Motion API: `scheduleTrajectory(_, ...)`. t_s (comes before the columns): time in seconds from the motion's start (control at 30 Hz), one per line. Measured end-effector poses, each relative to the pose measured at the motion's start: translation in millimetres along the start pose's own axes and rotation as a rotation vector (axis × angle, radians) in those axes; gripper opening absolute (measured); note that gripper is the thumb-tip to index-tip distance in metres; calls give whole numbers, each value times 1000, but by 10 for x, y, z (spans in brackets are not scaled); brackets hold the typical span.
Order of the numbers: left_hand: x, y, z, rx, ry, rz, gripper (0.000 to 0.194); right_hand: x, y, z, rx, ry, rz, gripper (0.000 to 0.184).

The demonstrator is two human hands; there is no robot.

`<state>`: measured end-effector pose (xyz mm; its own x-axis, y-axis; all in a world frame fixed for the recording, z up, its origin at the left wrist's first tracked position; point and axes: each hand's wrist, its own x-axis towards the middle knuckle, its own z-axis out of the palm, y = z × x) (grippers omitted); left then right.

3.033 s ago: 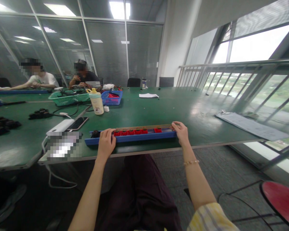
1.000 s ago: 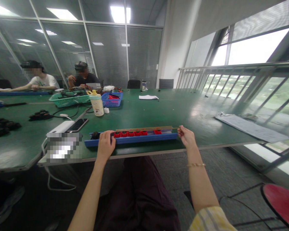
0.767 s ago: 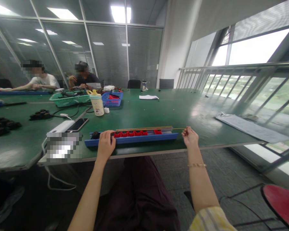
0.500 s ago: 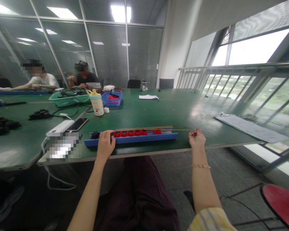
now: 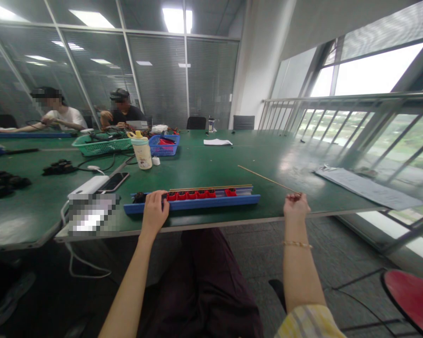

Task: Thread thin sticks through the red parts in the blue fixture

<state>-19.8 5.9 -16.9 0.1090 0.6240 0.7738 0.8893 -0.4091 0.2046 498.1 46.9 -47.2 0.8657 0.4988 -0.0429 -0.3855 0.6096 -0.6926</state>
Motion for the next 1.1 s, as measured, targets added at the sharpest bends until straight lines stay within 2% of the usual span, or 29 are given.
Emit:
scheduleTrajectory(0.2,4,9,-9,-8,-5,-8,26,47,-6,-45,-72,108,-54,14)
scheduleTrajectory(0.37,7,15,-13,-20,-15,-18,27,6,-2,-27,-333,177,-246,11)
scheduleTrajectory(0.47,7,15,-12,-20,-14,-20,27,-30,0,-23,-458,139,-292,13)
scheduleTrajectory(0.6,7,8,-4,-12,-14,-20,27,-32,-16,-60,-645,-21,-218,13)
scheduleTrajectory(0.7,4,-1,7,-10,-11,-14,27,0,-36,-86,-913,-170,-238,11)
scheduleTrajectory(0.83,0,-17,18,-6,-6,-10,26,26,-37,-79,-1268,-305,-296,8)
scheduleTrajectory(0.93,-1,-25,21,-5,-9,-11,26,22,-6,-87,-1301,-374,-323,13)
scheduleTrajectory(1.03,0,-28,21,-4,-11,-11,26,5,25,-131,-1260,-286,-306,26)
scheduleTrajectory(1.1,0,-25,20,-4,-10,-12,26,-15,34,-165,-1111,-226,-261,35)
